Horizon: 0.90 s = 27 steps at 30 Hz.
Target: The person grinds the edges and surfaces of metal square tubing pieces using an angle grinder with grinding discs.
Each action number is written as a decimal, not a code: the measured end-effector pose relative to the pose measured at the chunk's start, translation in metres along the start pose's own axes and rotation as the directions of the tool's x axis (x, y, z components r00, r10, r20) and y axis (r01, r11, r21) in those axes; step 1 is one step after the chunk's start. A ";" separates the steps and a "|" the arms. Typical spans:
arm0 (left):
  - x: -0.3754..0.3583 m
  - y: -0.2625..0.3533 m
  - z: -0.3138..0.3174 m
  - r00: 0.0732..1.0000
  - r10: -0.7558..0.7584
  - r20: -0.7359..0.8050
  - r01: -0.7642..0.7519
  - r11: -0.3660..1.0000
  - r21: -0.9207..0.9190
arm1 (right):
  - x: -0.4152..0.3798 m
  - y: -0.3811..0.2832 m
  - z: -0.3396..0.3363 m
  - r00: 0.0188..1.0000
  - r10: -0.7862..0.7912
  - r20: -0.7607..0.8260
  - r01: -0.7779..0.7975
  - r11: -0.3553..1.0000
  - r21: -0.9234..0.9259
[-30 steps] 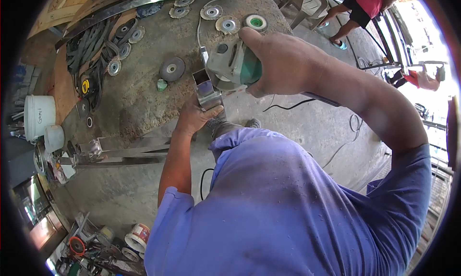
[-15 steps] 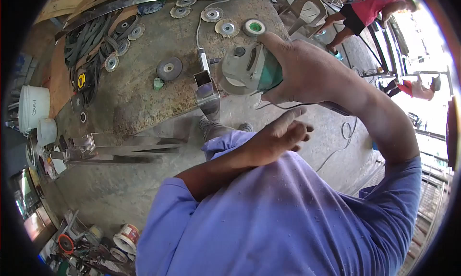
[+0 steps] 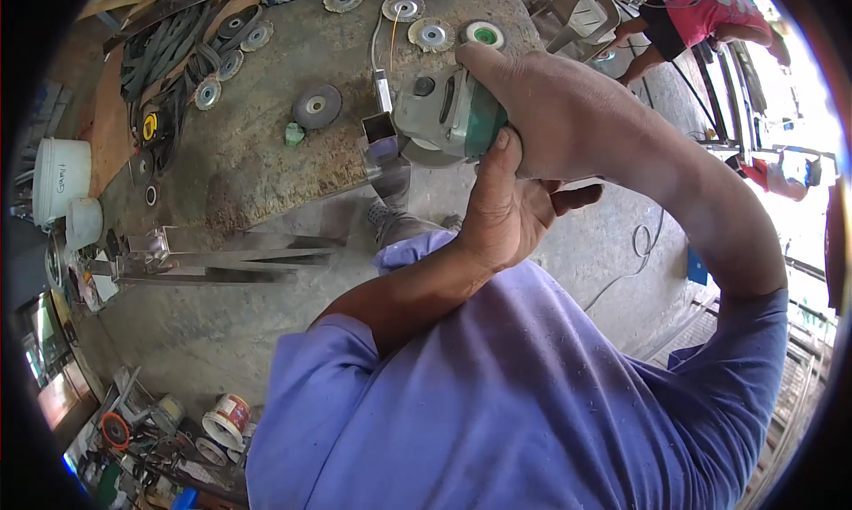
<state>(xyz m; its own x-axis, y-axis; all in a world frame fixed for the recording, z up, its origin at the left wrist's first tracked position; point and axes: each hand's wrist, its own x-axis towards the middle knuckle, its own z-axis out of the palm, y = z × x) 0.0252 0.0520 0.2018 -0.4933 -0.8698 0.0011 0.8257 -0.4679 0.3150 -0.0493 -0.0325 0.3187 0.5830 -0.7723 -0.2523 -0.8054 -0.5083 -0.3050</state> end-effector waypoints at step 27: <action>0.009 0.007 -0.009 0.999 0.042 0.021 -0.043 0.997 0.060 | 0.010 -0.010 -0.011 0.992 0.107 0.071 -0.106 0.994 -0.026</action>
<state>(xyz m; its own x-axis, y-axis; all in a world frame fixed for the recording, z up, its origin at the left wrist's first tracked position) 0.0287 0.0393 0.1954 -0.4637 -0.8853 0.0341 0.8285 -0.4197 0.3708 -0.0364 -0.0397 0.3293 0.4993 -0.7935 -0.3478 -0.8650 -0.4336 -0.2524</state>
